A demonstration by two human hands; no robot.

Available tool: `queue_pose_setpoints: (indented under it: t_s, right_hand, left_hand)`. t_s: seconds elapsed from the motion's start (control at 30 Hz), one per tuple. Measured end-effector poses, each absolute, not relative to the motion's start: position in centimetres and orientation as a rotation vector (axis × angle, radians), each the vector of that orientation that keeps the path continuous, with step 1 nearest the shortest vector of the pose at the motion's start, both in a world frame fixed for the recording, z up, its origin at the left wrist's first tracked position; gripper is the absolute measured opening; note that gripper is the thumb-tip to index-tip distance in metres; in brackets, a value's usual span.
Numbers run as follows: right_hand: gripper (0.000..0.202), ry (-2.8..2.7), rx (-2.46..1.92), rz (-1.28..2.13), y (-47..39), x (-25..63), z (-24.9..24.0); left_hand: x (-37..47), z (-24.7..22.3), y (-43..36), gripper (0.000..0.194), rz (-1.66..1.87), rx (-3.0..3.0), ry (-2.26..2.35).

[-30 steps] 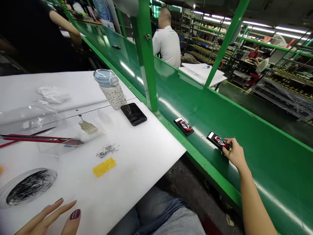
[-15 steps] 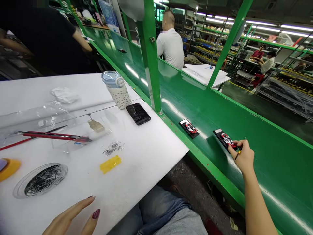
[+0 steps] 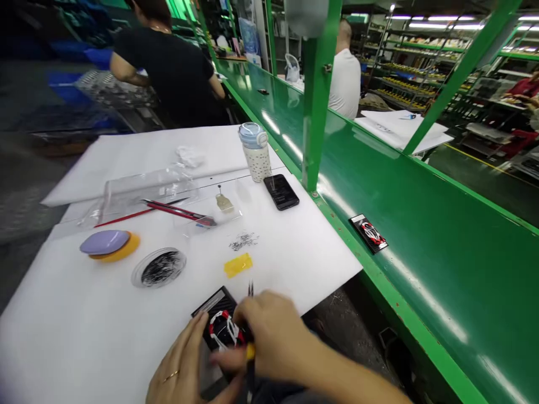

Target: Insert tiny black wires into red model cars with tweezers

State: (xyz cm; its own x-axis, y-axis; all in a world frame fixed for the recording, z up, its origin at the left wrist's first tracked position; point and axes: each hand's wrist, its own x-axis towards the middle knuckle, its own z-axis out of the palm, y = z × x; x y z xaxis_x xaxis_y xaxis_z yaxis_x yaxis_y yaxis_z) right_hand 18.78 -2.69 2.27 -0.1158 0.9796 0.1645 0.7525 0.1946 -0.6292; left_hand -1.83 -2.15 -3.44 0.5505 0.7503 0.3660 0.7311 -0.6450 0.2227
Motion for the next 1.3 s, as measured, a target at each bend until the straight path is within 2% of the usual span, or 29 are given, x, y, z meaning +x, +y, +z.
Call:
queue_pose_setpoints:
  t_s: [0.07,0.1,0.2,0.3,0.47,0.63,0.7,0.8,0.9,1.0,1.3]
  right_hand:
    - [0.017,-1.837,-1.716,0.486,2.1,20.9,4.4]
    - [0.018,-1.794,-1.765,0.438,4.9,21.7,5.5]
    - [0.032,-1.748,-1.952,0.251,13.2,22.2,7.4]
    - [0.04,-1.796,-2.039,0.164,18.3,20.8,7.3]
    - [0.022,-1.805,-1.837,-0.047,20.7,21.1,6.9]
    - [0.021,-1.67,-1.36,-0.175,16.7,22.7,8.0]
    - [0.025,-1.528,-1.259,-0.029,12.5,22.4,7.3]
    - [0.03,-1.175,-1.185,0.681,5.6,20.9,4.9]
    - [0.033,-0.843,-1.14,1.074,1.4,19.4,2.5]
    - [0.035,-0.727,-1.14,1.107,0.6,18.6,1.6]
    - [0.037,-0.851,-1.217,1.057,0.7,18.6,1.4]
  left_hand:
    - [-1.6,-3.0,-1.8,0.095,0.691,2.736,1.324]
    - [-1.4,-2.6,-1.5,0.097,0.693,2.753,1.327]
    - [-0.9,-1.8,-0.9,0.116,0.657,2.836,1.297]
    - [-0.5,-1.3,-0.5,0.131,0.586,2.86,1.294]
    - [-0.2,-0.6,-0.6,0.14,0.522,2.763,1.353]
    - [0.0,-0.1,-0.6,0.14,0.498,2.692,1.344]
    - [0.0,0.0,-0.5,0.139,0.485,2.676,1.334]
    - [-0.1,0.1,-0.5,0.136,0.493,2.652,1.332]
    - [-0.1,0.1,-0.5,0.133,0.488,2.639,1.334]
    - [-0.1,0.1,-0.5,0.131,0.483,2.632,1.341]
    - [-0.1,0.0,-0.7,0.127,0.454,2.628,1.346]
